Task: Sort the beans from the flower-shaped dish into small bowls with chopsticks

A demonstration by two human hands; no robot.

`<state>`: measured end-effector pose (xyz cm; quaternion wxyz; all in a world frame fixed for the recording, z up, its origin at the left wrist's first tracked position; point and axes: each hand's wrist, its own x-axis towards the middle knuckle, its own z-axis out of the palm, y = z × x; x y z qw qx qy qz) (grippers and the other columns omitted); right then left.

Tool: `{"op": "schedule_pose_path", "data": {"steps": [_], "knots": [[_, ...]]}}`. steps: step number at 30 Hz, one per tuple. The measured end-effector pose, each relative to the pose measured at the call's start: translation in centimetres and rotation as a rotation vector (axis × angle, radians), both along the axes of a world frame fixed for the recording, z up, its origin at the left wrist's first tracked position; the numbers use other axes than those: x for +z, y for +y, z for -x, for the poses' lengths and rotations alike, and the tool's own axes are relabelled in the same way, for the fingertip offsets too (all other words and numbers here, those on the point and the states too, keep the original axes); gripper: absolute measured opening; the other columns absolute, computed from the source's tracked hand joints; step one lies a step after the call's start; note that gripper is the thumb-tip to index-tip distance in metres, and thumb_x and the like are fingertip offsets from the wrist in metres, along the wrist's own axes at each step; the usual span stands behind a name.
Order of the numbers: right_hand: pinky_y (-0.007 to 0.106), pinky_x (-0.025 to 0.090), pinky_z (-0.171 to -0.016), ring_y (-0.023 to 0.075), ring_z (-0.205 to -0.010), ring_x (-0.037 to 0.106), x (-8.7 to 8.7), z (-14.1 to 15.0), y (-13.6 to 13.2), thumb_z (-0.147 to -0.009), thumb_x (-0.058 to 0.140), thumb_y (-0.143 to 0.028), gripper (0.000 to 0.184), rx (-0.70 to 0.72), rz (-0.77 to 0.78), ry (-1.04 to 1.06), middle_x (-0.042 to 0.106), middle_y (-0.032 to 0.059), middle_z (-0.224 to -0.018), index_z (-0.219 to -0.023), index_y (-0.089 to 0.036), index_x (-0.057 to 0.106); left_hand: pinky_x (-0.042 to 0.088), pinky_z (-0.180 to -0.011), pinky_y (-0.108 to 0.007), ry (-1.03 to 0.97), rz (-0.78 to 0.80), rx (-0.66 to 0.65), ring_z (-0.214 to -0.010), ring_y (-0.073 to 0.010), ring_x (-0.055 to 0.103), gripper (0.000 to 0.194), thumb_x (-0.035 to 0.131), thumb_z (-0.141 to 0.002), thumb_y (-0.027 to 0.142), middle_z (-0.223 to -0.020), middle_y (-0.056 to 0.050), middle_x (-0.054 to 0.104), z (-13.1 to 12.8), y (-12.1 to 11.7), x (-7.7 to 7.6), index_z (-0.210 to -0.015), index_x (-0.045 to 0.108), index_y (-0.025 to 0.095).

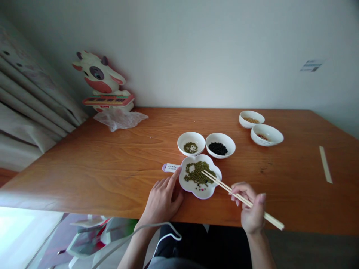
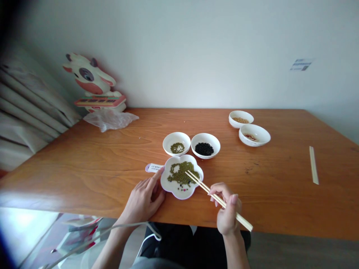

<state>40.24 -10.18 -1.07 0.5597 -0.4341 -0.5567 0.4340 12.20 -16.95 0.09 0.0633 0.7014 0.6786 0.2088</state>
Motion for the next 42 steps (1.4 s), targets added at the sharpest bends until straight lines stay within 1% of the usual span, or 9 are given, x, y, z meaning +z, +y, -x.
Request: {"op": "schedule_pose_path", "data": {"steps": [5,16,20,25,28,32,37,39,42], "knots": [[0.032,0.04,-0.048,0.0191,-0.059,0.055,-0.1,-0.1,0.1,-0.097,0.017,-0.08,0.083,0.022,-0.004,-0.023,0.064,0.0071,-0.072,-0.076,-0.021,0.072,0.052,-0.083,-0.035,-0.012,-0.023,0.004,-0.092,-0.0224,0.067,0.081,0.059,-0.094,0.023,-0.102,-0.005,0.071,-0.1,0.1,0.0,-0.166,0.023,0.027],[0.032,0.04,-0.051,0.0182,-0.059,0.054,-0.1,-0.2,0.1,-0.098,0.015,-0.079,0.082,0.01,-0.033,-0.026,0.064,0.007,-0.076,-0.073,-0.021,0.069,0.053,-0.087,-0.038,-0.02,-0.013,0.006,-0.097,-0.0246,0.068,0.083,0.06,-0.094,0.024,-0.106,-0.006,0.071,-0.1,0.0,0.0,-0.166,0.021,0.028],[0.033,0.04,-0.052,0.0193,-0.058,0.054,-0.2,-0.2,0.5,-0.099,0.014,-0.077,0.083,0.027,-0.026,-0.052,0.063,0.0064,-0.069,-0.071,-0.022,0.069,0.053,-0.085,-0.037,-0.012,-0.035,0.007,-0.094,-0.0237,0.068,0.081,0.06,-0.094,0.025,-0.104,-0.006,0.071,-0.2,0.1,0.0,-0.166,0.023,0.028],[0.036,0.042,-0.059,0.0219,-0.064,0.056,0.6,-0.3,0.8,-0.095,0.02,-0.083,0.084,0.05,-0.045,-0.055,0.063,0.007,-0.067,-0.067,-0.022,0.071,0.053,-0.086,-0.038,-0.018,-0.032,0.007,-0.093,-0.0235,0.068,0.081,0.06,-0.094,0.025,-0.103,-0.005,0.071,-0.1,0.1,-0.1,-0.166,0.023,0.028],[0.036,0.043,-0.062,0.0231,-0.07,0.058,1.2,-0.3,0.8,-0.093,0.022,-0.085,0.085,0.016,-0.066,-0.011,0.064,0.008,-0.07,-0.066,-0.022,0.071,0.054,-0.087,-0.038,-0.03,-0.021,0.008,-0.093,-0.0236,0.067,0.081,0.06,-0.094,0.025,-0.103,-0.005,0.07,-0.1,0.1,0.0,-0.166,0.023,0.028],[0.033,0.041,-0.056,0.0189,-0.061,0.054,1.0,-0.4,1.1,-0.099,0.018,-0.076,0.081,-0.073,-0.077,0.086,0.063,0.0057,-0.067,-0.067,-0.022,0.069,0.054,-0.096,-0.043,-0.035,-0.046,0.016,-0.104,-0.0262,0.062,0.077,0.061,-0.094,0.024,-0.114,-0.008,0.066,-0.2,-0.2,0.1,-0.164,0.029,0.029],[0.031,0.038,-0.051,0.0164,-0.054,0.053,0.5,-0.3,1.5,-0.103,0.017,-0.069,0.079,-0.097,-0.057,0.161,0.062,0.0051,-0.066,-0.066,-0.021,0.067,0.049,-0.104,-0.05,0.063,-0.284,0.194,-0.114,-0.0291,0.055,0.054,0.062,-0.097,0.025,-0.13,-0.014,0.056,0.6,0.2,0.6,-0.15,0.049,0.026],[0.031,0.038,-0.051,0.0163,-0.054,0.053,0.4,-0.3,1.3,-0.103,0.02,-0.07,0.078,-0.086,-0.046,0.163,0.062,0.0057,-0.067,-0.066,-0.021,0.069,0.045,-0.108,-0.05,0.095,-0.295,0.159,-0.122,-0.0298,0.054,0.053,0.062,-0.099,0.027,-0.138,-0.013,0.055,1.3,1.0,1.0,-0.15,0.048,0.025],[0.032,0.038,-0.051,0.0164,-0.054,0.052,0.3,-0.3,1.0,-0.101,0.023,-0.073,0.079,-0.081,-0.052,0.161,0.063,0.0063,-0.068,-0.067,-0.02,0.07,0.043,-0.11,-0.049,0.151,-0.234,0.058,-0.129,-0.031,0.052,0.051,0.059,-0.1,0.029,-0.143,-0.012,0.056,2.2,2.5,1.6,-0.149,0.047,0.024]]}}
